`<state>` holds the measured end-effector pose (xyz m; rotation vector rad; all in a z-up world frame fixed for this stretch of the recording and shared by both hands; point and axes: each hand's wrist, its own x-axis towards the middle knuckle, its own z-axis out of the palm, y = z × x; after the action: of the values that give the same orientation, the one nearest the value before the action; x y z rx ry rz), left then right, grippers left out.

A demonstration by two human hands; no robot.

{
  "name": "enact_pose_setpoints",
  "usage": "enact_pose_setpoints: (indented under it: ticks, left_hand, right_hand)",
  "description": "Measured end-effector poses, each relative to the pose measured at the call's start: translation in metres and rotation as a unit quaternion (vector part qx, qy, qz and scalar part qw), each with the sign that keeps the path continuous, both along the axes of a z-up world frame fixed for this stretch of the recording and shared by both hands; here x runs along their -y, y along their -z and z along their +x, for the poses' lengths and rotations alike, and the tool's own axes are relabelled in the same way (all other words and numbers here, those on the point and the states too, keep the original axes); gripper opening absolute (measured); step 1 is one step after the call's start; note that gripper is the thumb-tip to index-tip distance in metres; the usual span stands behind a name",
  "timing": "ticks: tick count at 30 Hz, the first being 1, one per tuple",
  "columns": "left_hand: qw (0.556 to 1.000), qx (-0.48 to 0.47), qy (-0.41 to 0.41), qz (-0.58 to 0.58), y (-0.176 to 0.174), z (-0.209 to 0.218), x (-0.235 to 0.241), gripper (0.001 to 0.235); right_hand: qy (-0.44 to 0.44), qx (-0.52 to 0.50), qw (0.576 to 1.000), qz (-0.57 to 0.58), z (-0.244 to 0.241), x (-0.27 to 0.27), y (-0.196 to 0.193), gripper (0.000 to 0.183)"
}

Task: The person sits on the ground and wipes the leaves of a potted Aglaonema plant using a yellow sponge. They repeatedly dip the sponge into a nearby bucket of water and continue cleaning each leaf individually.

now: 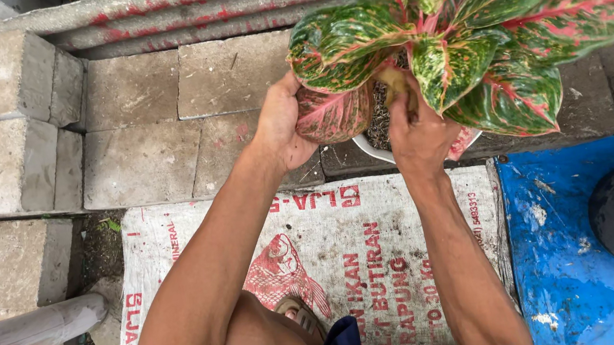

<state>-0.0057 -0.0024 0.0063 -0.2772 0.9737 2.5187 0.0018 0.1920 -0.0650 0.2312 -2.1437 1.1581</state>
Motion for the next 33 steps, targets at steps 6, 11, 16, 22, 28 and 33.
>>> enact_pose_setpoints:
  ticks: [6, 11, 16, 22, 28, 33]
  left_hand:
    - [1.000, 0.006, -0.018, -0.023, -0.004, -0.001, -0.005, 0.050]
    - [1.000, -0.016, -0.009, -0.011, 0.000, 0.000, -0.005, 0.050]
    - [1.000, -0.005, -0.005, -0.017, -0.002, -0.002, -0.004, 0.049]
    - [0.998, -0.032, 0.044, 0.044, -0.001, 0.004, -0.001, 0.049]
    - [0.993, -0.063, 0.056, 0.078, 0.008, 0.006, -0.005, 0.044]
    - [0.999, -0.041, 0.013, 0.011, 0.018, 0.013, -0.008, 0.033]
  right_hand:
    - [0.081, -0.057, 0.992, 0.084, -0.003, -0.013, 0.020, 0.034]
    - [0.113, -0.039, 0.988, 0.102, -0.005, -0.006, 0.018, 0.030]
    - [0.058, -0.014, 0.998, 0.022, 0.005, 0.006, -0.008, 0.028]
    - [-0.126, -0.049, 0.991, 0.001, 0.037, 0.012, -0.034, 0.031]
    - [-0.071, -0.080, 0.993, 0.045, 0.056, 0.031, -0.040, 0.031]
    - [-0.082, -0.099, 0.989, 0.079, 0.084, 0.053, -0.050, 0.037]
